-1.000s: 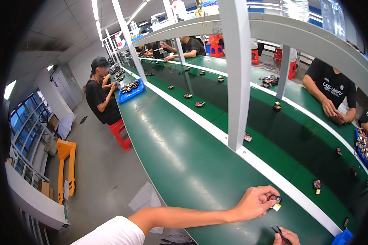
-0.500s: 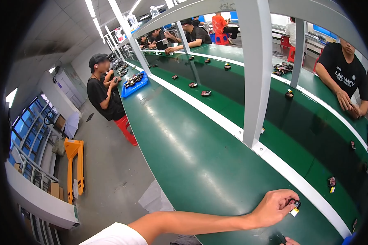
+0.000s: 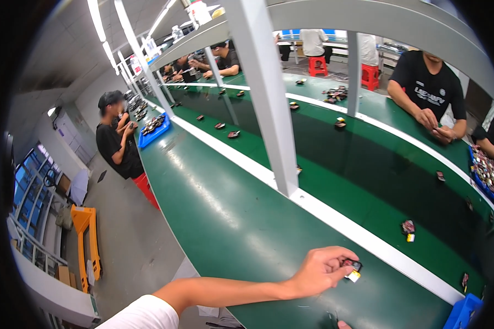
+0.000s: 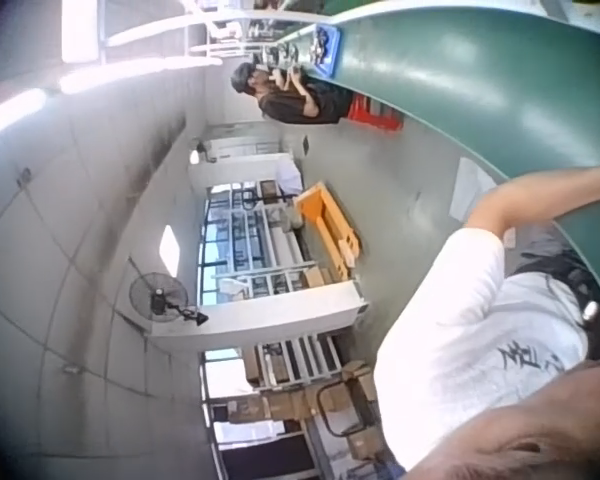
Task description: Assembling small electronic components onto circuit boards using tweezers on a factory production line.
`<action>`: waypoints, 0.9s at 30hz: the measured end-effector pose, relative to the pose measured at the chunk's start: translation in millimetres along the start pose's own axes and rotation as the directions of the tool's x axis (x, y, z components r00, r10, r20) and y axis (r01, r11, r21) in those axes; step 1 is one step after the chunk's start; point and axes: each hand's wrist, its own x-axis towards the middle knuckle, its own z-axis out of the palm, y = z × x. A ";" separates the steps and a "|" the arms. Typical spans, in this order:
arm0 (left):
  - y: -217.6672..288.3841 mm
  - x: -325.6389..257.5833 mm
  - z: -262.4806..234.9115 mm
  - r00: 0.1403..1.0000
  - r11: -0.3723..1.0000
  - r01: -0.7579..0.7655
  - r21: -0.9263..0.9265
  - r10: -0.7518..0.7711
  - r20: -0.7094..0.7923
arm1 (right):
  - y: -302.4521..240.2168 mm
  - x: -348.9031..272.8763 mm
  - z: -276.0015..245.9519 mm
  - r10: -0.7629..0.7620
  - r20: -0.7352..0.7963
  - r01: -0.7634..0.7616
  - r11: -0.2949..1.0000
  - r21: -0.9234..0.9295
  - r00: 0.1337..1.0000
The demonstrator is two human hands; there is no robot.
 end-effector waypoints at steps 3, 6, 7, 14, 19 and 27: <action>1.4 0.6 1.3 0.997 0.997 0.072 -0.032 -0.071 0.033 | 0.3 -3.1 -11.3 0.023 -0.003 -0.023 1.000 -0.018 1.000; 10.4 2.8 -7.0 0.993 0.993 0.117 0.032 -0.117 -0.015 | 11.7 -6.4 -2.0 0.027 -0.058 -0.031 0.996 -0.079 0.998; 10.2 4.4 -14.0 0.993 0.992 0.118 0.036 -0.116 -0.031 | 15.2 -2.8 3.3 0.033 -0.087 -0.038 0.998 -0.052 0.996; 23.7 88.7 5.1 1.000 1.000 0.013 0.012 -0.013 -0.016 | 38.8 -18.5 7.2 0.181 -0.211 -0.186 0.983 -0.002 0.961; 14.0 156.5 -6.1 0.986 0.926 -0.018 0.378 0.078 -0.145 | 38.1 -17.4 9.7 0.297 -0.224 -0.269 0.952 0.146 0.928; 20.5 161.7 12.4 0.868 0.324 -0.234 0.917 0.494 0.046 | 48.8 -21.9 10.9 0.297 -0.213 -0.276 0.953 0.122 0.931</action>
